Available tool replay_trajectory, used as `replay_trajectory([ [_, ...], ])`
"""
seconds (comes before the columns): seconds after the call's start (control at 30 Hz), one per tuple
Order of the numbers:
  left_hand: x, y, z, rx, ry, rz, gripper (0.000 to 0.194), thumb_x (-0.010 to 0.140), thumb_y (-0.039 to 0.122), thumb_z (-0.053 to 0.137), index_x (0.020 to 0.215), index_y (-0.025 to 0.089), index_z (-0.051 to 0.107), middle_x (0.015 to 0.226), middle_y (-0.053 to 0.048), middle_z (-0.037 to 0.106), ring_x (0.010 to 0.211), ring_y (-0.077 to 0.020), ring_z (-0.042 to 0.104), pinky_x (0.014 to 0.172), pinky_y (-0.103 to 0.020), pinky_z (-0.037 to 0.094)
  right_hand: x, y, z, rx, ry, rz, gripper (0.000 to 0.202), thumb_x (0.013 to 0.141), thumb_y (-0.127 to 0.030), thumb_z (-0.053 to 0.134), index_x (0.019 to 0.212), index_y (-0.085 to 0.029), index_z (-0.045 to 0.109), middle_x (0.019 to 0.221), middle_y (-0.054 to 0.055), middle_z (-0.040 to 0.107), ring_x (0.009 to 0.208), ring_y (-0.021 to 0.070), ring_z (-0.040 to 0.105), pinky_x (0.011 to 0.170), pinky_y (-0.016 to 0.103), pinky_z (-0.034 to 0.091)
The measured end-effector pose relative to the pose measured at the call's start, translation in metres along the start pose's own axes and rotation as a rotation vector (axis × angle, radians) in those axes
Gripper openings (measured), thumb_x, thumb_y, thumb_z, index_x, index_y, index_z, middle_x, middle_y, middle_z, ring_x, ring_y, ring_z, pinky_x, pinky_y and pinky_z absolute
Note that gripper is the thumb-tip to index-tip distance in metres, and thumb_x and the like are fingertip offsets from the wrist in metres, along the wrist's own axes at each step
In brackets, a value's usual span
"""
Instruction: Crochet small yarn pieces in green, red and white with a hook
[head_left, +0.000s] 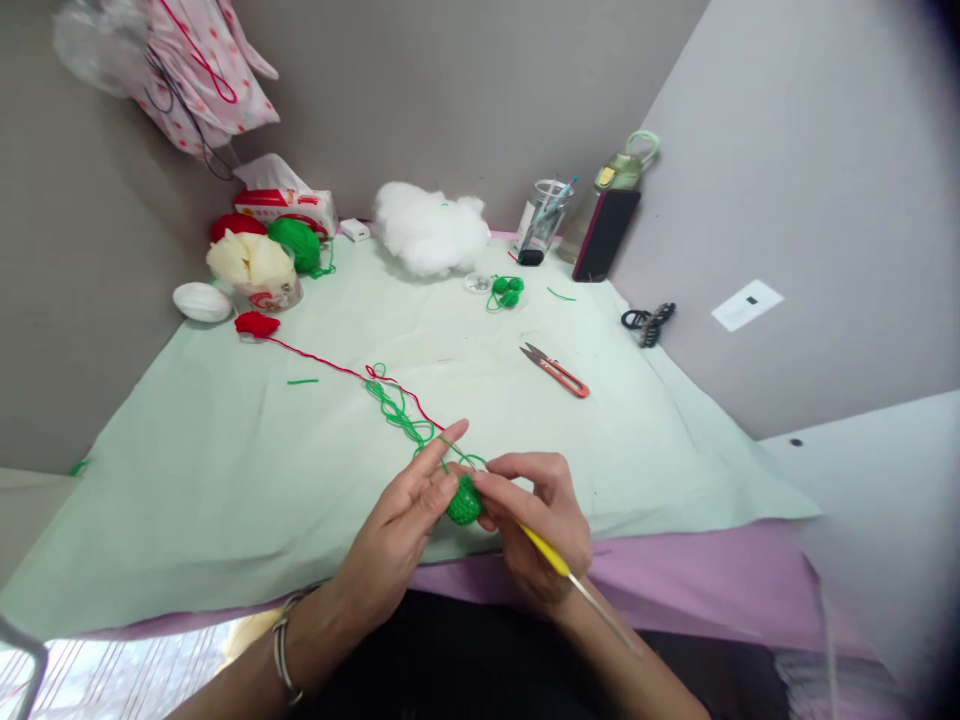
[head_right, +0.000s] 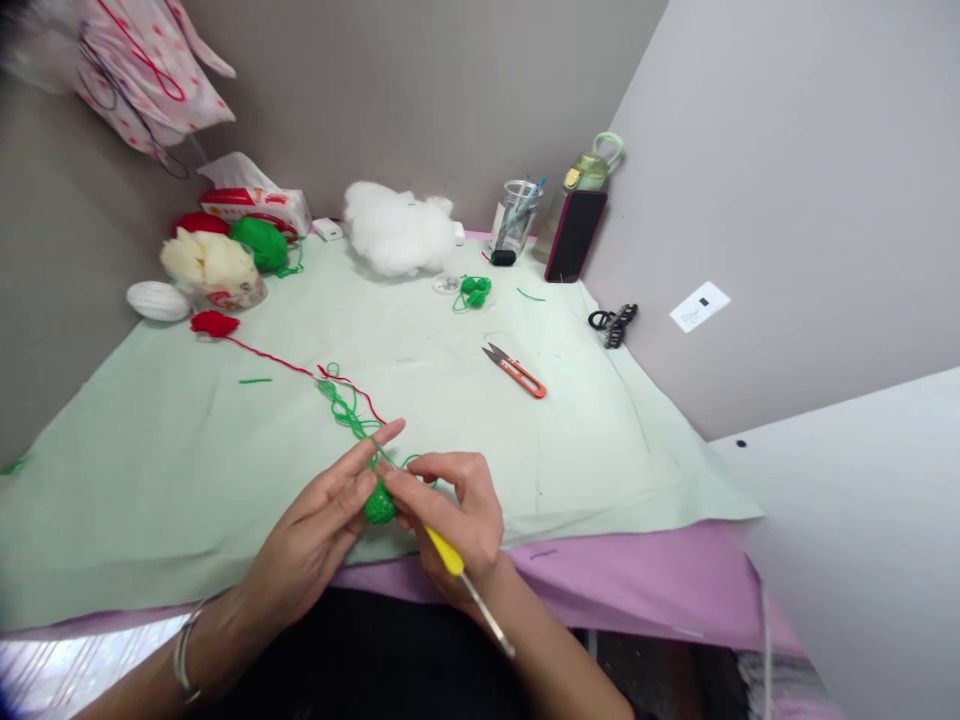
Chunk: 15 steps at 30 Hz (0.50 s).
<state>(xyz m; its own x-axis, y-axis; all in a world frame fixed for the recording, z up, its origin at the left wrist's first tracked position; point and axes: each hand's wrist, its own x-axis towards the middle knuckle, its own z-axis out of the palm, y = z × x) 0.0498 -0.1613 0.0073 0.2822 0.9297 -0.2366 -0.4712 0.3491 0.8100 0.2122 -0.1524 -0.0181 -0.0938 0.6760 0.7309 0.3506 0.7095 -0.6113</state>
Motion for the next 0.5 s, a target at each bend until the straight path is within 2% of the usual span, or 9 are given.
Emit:
replay_trajectory([
  [0.07,0.001,0.002,0.002,-0.084,-0.035,-0.017,0.058,0.099,0.041,0.067,0.154,0.026,0.053,0.093,-0.002,0.072,0.086,-0.0170,0.068,0.091,-0.031,0.049,0.004,-0.002,0.001,0.226,-0.014,0.165,0.045,0.099,-0.007,0.059,0.129,-0.037,0.074,0.108,0.007,0.064,0.071,0.0132,0.069,0.053,0.026,0.060],
  [0.13,0.003,0.006,0.004,-0.121,-0.041,-0.006,0.057,0.098,0.037,0.069,0.153,0.026,0.055,0.090,-0.001,0.070,0.080,-0.0156,0.067,0.087,-0.031,0.050,0.010,-0.004,-0.001,0.378,-0.025,0.268,0.036,0.100,-0.011,0.059,0.122,-0.034,0.077,0.106,0.006,0.065,0.069,0.0125,0.068,0.055,0.027,0.060],
  [0.3,0.007,0.014,0.001,-0.130,0.020,0.021,0.056,0.097,0.033,0.070,0.151,0.023,0.056,0.097,-0.001,0.066,0.078,-0.0158,0.066,0.085,-0.032,0.049,0.019,0.002,-0.008,0.490,0.056,0.366,0.021,0.101,-0.018,0.063,0.106,-0.028,0.081,0.092,0.004,0.072,0.082,0.0166,0.068,0.074,0.032,0.058],
  [0.5,0.008,0.020,-0.005,-0.096,-0.005,-0.003,0.047,0.096,0.032,0.070,0.142,0.022,0.066,0.098,-0.002,0.062,0.080,-0.0152,0.063,0.084,-0.032,0.047,0.023,0.007,-0.011,0.726,0.126,0.565,0.013,0.097,-0.028,0.070,0.094,-0.024,0.082,0.083,0.003,0.072,0.068,0.0140,0.065,0.063,0.028,0.055],
])
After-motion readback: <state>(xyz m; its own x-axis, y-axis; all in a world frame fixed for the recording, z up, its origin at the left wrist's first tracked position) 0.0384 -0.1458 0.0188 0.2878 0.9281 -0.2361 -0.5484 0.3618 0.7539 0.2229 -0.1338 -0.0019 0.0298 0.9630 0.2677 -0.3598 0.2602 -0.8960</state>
